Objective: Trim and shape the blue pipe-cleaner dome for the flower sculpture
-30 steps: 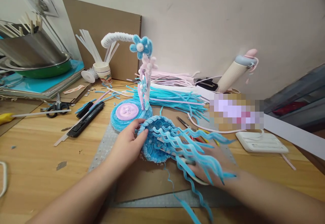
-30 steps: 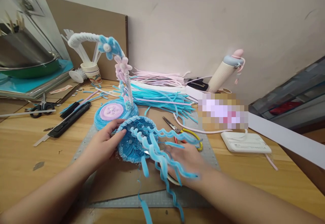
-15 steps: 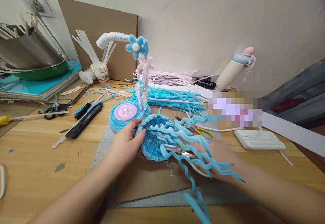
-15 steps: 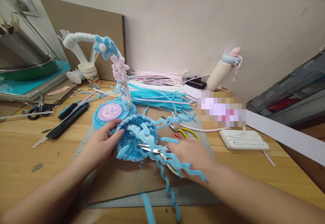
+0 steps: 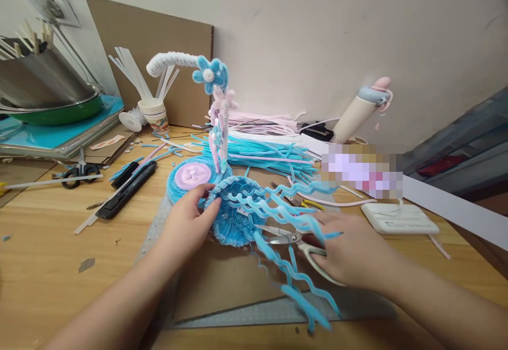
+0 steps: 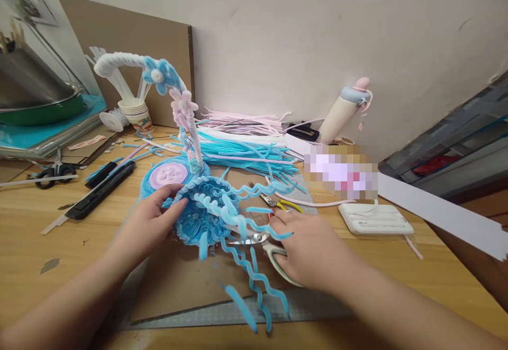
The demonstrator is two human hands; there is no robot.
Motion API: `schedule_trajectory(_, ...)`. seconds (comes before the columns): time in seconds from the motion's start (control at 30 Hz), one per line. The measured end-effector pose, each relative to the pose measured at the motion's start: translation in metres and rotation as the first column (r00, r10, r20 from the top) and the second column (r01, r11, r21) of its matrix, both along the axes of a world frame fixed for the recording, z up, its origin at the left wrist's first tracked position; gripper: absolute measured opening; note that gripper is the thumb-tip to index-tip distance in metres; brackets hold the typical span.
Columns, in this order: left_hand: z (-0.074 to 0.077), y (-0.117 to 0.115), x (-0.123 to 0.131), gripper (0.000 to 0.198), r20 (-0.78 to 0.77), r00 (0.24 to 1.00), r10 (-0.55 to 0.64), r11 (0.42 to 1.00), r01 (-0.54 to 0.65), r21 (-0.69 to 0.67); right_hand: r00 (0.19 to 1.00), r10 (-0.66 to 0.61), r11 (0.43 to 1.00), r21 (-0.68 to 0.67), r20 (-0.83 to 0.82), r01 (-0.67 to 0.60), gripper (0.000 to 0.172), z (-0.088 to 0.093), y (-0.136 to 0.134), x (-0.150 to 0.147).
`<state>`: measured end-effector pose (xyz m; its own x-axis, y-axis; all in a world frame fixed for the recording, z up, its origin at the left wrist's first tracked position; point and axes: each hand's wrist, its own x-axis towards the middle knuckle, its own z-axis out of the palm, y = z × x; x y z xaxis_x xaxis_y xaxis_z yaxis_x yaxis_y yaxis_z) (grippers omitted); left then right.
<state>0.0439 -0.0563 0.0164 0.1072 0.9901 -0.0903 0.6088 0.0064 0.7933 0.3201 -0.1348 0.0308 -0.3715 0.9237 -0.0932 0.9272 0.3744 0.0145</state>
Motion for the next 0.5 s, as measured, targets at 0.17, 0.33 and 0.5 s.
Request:
schedule_trajectory(0.17, -0.003, 0.002, -0.002, 0.053, -0.005, 1.0, -0.015, 0.999, 0.016, 0.031, 0.998, -0.039, 0.999, 0.002, 0.051, 0.039, 0.024, 0.002, 0.003, -0.013)
schedule_trajectory(0.33, -0.001, 0.001, -0.001, 0.054, -0.001, 1.0, -0.015, 1.0, 0.015, 0.025, 0.998, 0.045, 0.999, -0.008, 0.038, -0.045, 0.025, 0.007, 0.01, -0.021)
schedule_trajectory(0.5, -0.001, 0.001, -0.001, 0.053, 0.034, 0.999, -0.023, 1.0, 0.023, 0.006, 1.0, 0.005, 0.999, -0.053, 0.024, -0.004, 0.022, 0.003, 0.011, -0.026)
